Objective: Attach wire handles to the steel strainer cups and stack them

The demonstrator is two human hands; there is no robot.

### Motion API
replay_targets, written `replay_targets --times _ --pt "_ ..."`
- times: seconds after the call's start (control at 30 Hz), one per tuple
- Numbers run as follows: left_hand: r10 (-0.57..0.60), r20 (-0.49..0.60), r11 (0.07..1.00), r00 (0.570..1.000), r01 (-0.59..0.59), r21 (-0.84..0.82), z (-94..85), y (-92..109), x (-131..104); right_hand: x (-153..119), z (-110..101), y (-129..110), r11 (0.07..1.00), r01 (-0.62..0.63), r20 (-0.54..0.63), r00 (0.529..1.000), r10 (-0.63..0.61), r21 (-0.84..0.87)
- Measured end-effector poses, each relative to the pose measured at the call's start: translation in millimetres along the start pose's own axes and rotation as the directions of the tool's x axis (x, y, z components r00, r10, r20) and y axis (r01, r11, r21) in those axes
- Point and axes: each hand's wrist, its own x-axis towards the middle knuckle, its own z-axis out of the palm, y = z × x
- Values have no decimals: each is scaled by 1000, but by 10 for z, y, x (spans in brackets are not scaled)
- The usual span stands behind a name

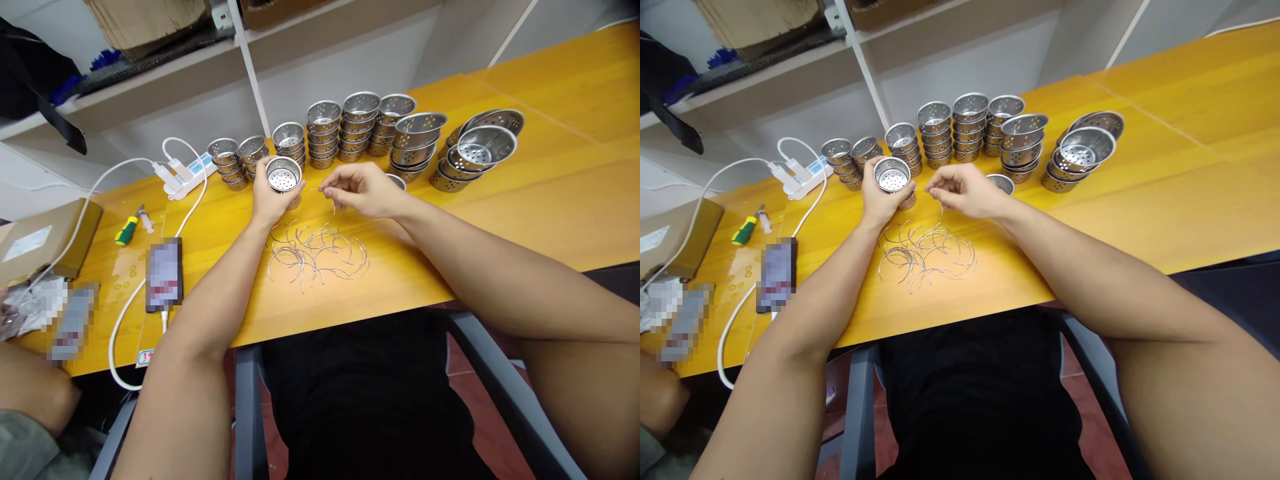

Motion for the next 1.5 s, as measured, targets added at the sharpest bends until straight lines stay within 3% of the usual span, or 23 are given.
replay_targets --times 0.2,0.37,0.47,0.63,0.83,1.13,1.4,1.5 --pt "140 29 990 990 -139 -32 153 274 -61 81 -72 10 1000 19 -294 956 -12 22" --pt "52 135 998 990 -45 -49 264 642 -161 93 -165 86 1000 -8 -360 933 1 -19" --pt "28 180 998 983 -18 -56 265 748 -192 102 -186 127 999 -11 -365 931 -5 -42" --pt "26 212 997 977 -10 -79 276 661 -202 71 -129 26 995 -6 -382 924 -33 -101" --pt "86 271 993 959 -61 -99 341 539 -254 -35 -18 -181 971 -58 -311 950 -18 -231" --pt "87 291 990 953 -49 -134 384 608 -300 -35 4 -109 937 -119 -326 945 6 -329" --pt "37 298 992 954 1 -127 369 700 -307 -51 141 -213 952 -96 -335 942 -7 -290" --pt "27 307 985 951 28 -172 352 655 -299 -44 73 -281 987 -32 -241 971 -7 -160"
